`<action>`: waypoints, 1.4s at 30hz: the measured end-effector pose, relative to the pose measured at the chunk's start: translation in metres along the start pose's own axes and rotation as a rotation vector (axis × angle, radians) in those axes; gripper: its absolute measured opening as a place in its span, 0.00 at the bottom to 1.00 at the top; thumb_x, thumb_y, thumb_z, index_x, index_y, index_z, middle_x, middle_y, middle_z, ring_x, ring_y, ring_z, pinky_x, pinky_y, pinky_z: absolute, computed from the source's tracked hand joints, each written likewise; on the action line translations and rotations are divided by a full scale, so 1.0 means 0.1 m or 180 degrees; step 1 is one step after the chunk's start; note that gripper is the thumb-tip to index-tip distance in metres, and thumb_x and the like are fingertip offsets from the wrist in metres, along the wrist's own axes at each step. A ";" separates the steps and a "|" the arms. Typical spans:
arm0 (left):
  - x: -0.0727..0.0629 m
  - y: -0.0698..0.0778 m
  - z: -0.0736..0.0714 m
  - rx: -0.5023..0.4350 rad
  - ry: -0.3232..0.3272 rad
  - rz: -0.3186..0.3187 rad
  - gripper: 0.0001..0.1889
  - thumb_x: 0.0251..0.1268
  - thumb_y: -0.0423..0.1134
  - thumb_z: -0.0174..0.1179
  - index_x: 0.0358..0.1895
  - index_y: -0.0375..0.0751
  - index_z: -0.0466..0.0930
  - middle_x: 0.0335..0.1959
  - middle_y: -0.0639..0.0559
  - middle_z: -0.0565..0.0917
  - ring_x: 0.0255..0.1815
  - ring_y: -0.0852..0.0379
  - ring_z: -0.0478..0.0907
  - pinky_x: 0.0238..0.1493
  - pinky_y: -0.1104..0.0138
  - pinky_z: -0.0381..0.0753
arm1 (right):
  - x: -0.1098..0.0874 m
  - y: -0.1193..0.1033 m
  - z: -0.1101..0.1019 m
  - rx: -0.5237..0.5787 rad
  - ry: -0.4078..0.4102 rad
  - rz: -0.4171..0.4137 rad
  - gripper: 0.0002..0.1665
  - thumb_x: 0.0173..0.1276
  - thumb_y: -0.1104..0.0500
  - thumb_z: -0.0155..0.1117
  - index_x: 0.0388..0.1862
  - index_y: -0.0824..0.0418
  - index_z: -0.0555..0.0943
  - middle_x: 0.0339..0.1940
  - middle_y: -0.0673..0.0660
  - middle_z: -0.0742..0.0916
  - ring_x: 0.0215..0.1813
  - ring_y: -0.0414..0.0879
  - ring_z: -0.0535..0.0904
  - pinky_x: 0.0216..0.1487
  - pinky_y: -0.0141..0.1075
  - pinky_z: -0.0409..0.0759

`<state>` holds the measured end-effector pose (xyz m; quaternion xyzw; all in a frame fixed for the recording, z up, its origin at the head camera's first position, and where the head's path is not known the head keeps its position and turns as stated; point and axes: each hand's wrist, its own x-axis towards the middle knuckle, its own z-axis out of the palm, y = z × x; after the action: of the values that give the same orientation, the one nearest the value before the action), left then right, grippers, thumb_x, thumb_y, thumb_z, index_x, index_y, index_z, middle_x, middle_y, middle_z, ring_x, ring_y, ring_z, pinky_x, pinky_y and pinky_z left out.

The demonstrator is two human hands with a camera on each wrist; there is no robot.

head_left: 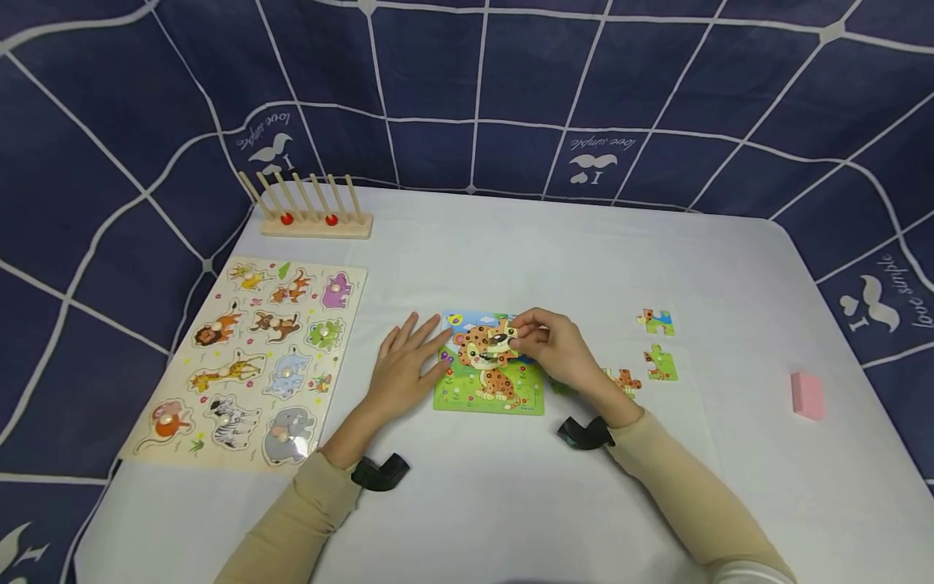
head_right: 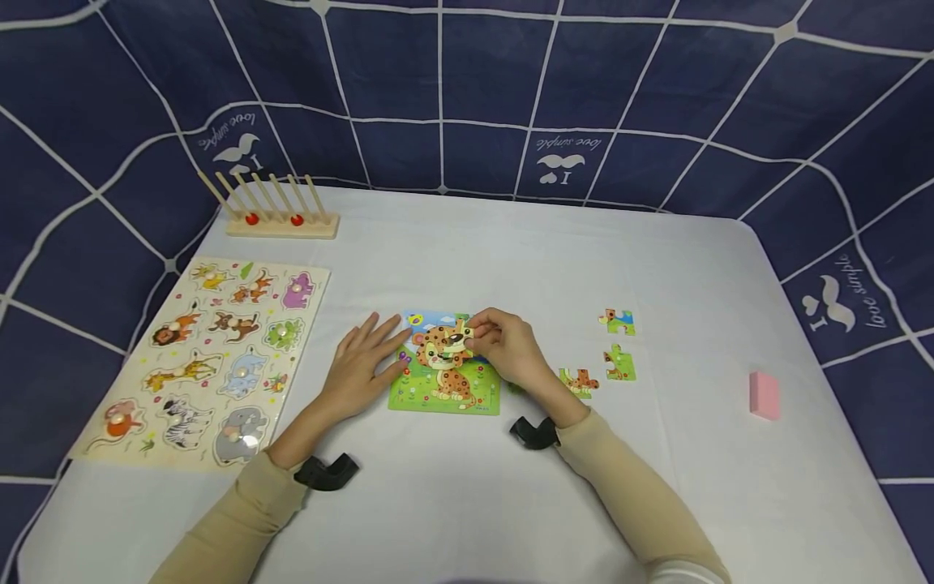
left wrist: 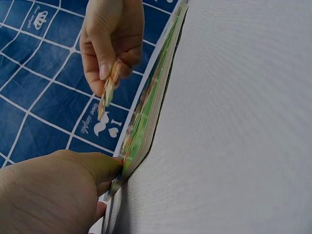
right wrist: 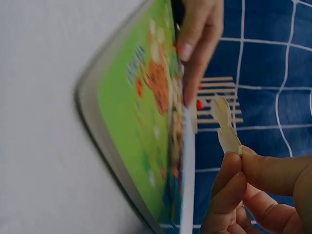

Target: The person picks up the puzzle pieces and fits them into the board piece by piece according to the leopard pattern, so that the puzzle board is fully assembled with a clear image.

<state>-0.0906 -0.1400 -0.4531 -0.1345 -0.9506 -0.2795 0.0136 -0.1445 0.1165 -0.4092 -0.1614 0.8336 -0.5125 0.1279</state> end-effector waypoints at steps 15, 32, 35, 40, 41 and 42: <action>0.00 0.01 -0.01 0.0003 0.0001 0.0002 0.27 0.71 0.48 0.55 0.71 0.48 0.68 0.77 0.47 0.61 0.81 0.41 0.45 0.77 0.44 0.41 | 0.00 0.03 0.20 -0.0446 0.0039 -0.0069 0.12 0.61 0.66 0.71 0.43 0.65 0.83 0.33 0.58 0.86 0.30 0.41 0.80 0.29 0.28 0.78; 0.00 0.02 -0.02 0.0007 0.0017 0.0010 0.27 0.70 0.47 0.56 0.71 0.46 0.69 0.76 0.46 0.62 0.80 0.40 0.46 0.77 0.44 0.43 | 0.00 0.04 0.25 -0.0822 0.0151 -0.0198 0.13 0.56 0.65 0.74 0.40 0.65 0.84 0.33 0.57 0.85 0.31 0.42 0.80 0.33 0.28 0.79; 0.00 0.02 -0.02 0.0009 0.0013 0.0000 0.27 0.70 0.47 0.56 0.71 0.47 0.69 0.77 0.46 0.62 0.80 0.40 0.46 0.77 0.44 0.43 | 0.00 0.04 0.27 -0.0880 0.0200 -0.0256 0.12 0.56 0.64 0.75 0.39 0.66 0.84 0.32 0.57 0.85 0.30 0.41 0.79 0.32 0.28 0.79; 0.00 0.02 -0.01 0.0023 0.0025 0.0010 0.27 0.70 0.47 0.56 0.70 0.47 0.69 0.76 0.46 0.62 0.80 0.40 0.47 0.76 0.44 0.43 | 0.00 0.06 0.29 -0.0953 0.0247 -0.0335 0.12 0.56 0.63 0.75 0.38 0.67 0.85 0.30 0.57 0.85 0.28 0.40 0.79 0.30 0.27 0.78; 0.00 0.02 -0.01 0.0021 0.0030 0.0014 0.27 0.70 0.47 0.56 0.70 0.46 0.69 0.76 0.45 0.62 0.80 0.40 0.47 0.76 0.44 0.43 | 0.00 0.06 0.29 -0.0965 0.0252 -0.0347 0.12 0.56 0.63 0.76 0.38 0.66 0.85 0.30 0.57 0.85 0.28 0.40 0.79 0.30 0.27 0.78; 0.00 0.02 -0.01 0.0018 0.0033 0.0017 0.27 0.70 0.47 0.56 0.70 0.46 0.69 0.76 0.45 0.62 0.80 0.40 0.47 0.76 0.43 0.43 | 0.00 0.05 0.29 -0.0984 0.0261 -0.0367 0.12 0.56 0.63 0.76 0.37 0.66 0.85 0.30 0.57 0.85 0.28 0.40 0.79 0.30 0.27 0.78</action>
<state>-0.0902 -0.1387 -0.4508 -0.1355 -0.9509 -0.2774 0.0196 -0.1341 0.0949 -0.4271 -0.2056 0.8964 -0.3908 0.0377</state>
